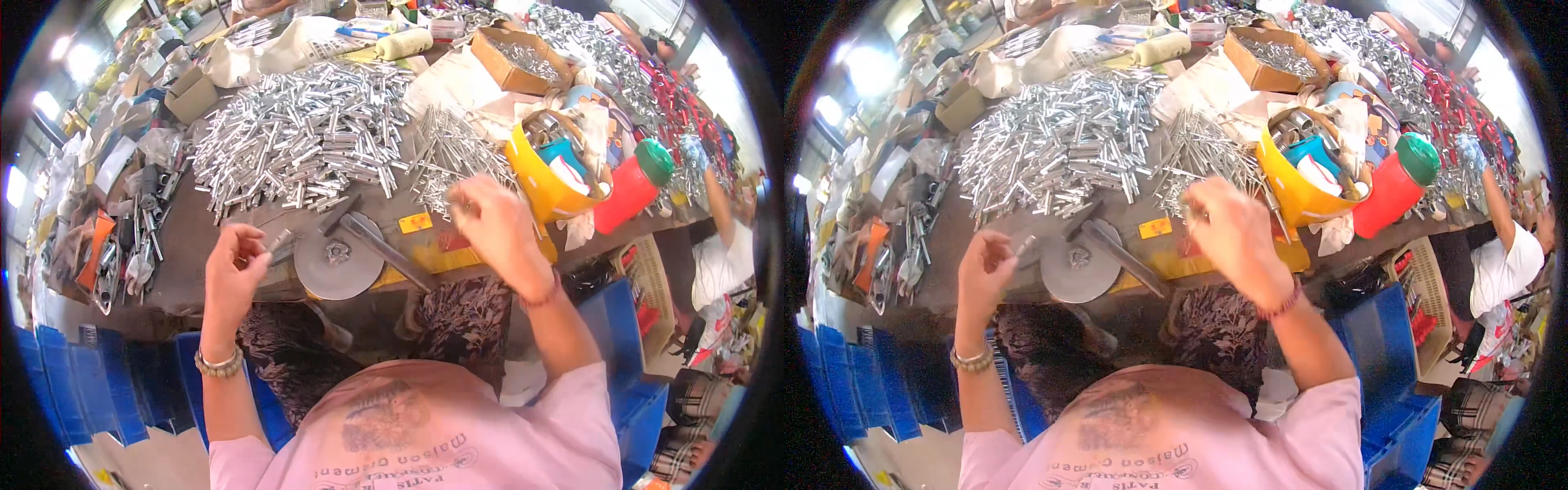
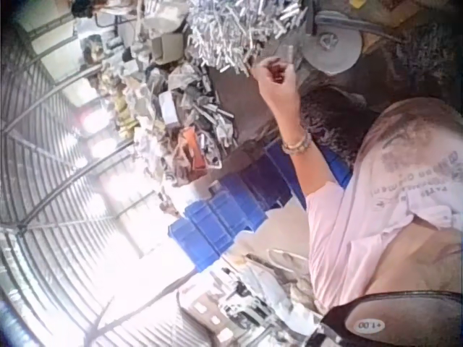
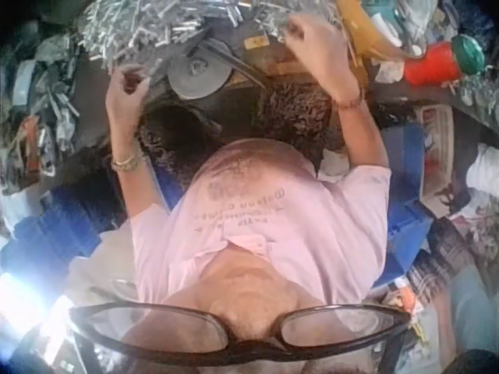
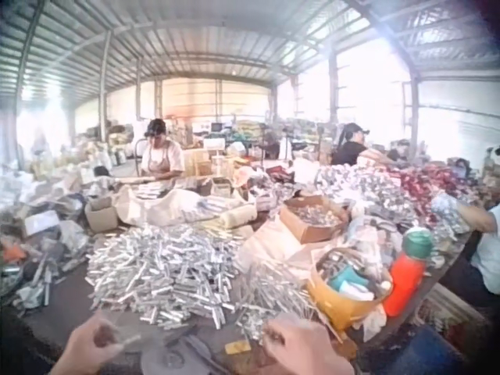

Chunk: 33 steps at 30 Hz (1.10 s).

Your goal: The person assembles metal components by inserting pins into metal sleeves over a round metal plate and places the assembled pieces into a blue crate.

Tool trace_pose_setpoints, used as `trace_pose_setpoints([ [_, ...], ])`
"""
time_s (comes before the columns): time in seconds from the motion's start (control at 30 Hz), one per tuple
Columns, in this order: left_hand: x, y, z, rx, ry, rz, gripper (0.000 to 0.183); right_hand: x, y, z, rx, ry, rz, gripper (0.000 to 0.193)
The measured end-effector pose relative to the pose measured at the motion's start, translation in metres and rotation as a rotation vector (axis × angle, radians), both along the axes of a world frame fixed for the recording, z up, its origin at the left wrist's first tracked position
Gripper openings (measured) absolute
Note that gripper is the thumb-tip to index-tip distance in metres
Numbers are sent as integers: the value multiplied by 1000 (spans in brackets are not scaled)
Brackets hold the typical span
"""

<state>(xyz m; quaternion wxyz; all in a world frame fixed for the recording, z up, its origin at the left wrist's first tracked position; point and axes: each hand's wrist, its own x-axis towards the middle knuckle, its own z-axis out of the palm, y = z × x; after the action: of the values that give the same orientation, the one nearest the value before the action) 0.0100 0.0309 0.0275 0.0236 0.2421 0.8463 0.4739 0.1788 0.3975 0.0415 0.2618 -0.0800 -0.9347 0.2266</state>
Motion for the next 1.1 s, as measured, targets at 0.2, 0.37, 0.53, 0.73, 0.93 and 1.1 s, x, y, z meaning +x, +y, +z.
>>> trace_pose_setpoints([
  [0.2,41,13,18,-4,-153,-174,28,-73,33,-13,261,-52,-2,14],
  [0.37,42,12,15,-82,-131,-232,29,-92,39,-11,425,-120,241,19],
  [0.53,43,15,18,-172,85,-326,28,-109,51,-10,580,-94,403,18],
  [0.73,41,23,1,-188,232,-252,20,-95,24,16,564,-32,498,21],
  [0.93,45,27,-3,-112,195,-225,15,-40,-92,-3,-995,-114,605,19],
  [1.1,47,21,-5,-72,191,-186,13,-26,-100,-11,-371,-163,428,11],
])
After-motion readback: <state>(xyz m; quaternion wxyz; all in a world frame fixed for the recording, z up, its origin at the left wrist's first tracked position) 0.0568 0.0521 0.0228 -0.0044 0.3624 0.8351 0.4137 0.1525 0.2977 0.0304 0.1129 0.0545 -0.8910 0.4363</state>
